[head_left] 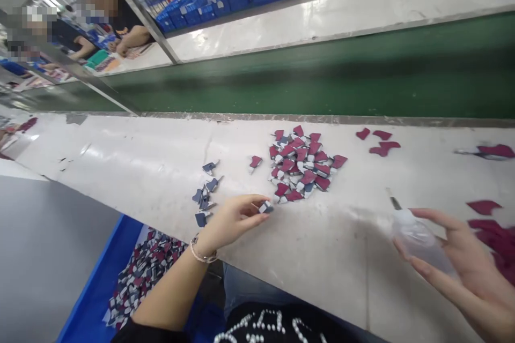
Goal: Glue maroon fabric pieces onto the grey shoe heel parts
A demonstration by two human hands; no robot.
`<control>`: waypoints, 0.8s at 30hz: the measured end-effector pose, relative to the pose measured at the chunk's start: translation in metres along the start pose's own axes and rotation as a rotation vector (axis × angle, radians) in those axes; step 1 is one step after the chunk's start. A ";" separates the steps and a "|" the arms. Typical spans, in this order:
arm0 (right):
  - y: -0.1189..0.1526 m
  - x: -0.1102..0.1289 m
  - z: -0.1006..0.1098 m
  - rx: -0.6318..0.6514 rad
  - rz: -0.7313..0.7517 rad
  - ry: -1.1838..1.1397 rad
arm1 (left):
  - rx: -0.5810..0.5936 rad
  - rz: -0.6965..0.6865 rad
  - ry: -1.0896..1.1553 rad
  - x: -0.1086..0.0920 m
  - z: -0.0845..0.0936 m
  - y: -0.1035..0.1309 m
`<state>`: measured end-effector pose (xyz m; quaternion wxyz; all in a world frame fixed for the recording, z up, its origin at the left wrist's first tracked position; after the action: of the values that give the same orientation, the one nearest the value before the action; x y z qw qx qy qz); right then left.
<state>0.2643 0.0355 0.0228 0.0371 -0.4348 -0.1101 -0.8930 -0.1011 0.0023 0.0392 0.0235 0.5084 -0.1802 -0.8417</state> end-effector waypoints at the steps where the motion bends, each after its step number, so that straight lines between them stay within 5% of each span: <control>1: 0.008 0.005 0.005 -0.022 -0.062 -0.054 | 0.074 -0.016 0.220 -0.005 -0.017 -0.005; 4: 0.025 0.025 0.014 -0.084 -0.095 -0.171 | 0.253 -0.003 0.701 -0.018 -0.071 -0.020; 9: 0.028 0.039 0.027 -0.094 0.083 -0.284 | 0.332 0.152 0.903 -0.022 -0.132 -0.033; 14: 0.013 0.033 0.031 0.065 0.263 -0.441 | 0.301 0.228 0.981 -0.018 -0.138 -0.031; 17: 0.006 0.027 0.026 0.049 0.274 -0.602 | 0.308 0.237 0.947 -0.014 -0.135 -0.029; 24: 0.003 0.038 0.013 0.130 0.291 -0.637 | 0.084 -0.096 0.743 -0.020 -0.122 -0.032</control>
<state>0.2513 0.0363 0.0606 0.1555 -0.6992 -0.1096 -0.6892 0.0184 0.0030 -0.0048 0.0270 0.7876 -0.1695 -0.5918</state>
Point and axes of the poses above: each hand's wrist, its own y-axis away from the middle knuckle, its own z-axis out of the back of the hand, x = y × z, the point moved 5 cm from there along -y, towards the middle knuckle, and after that the axes turned 1 degree about x, right-handed, at the moved point
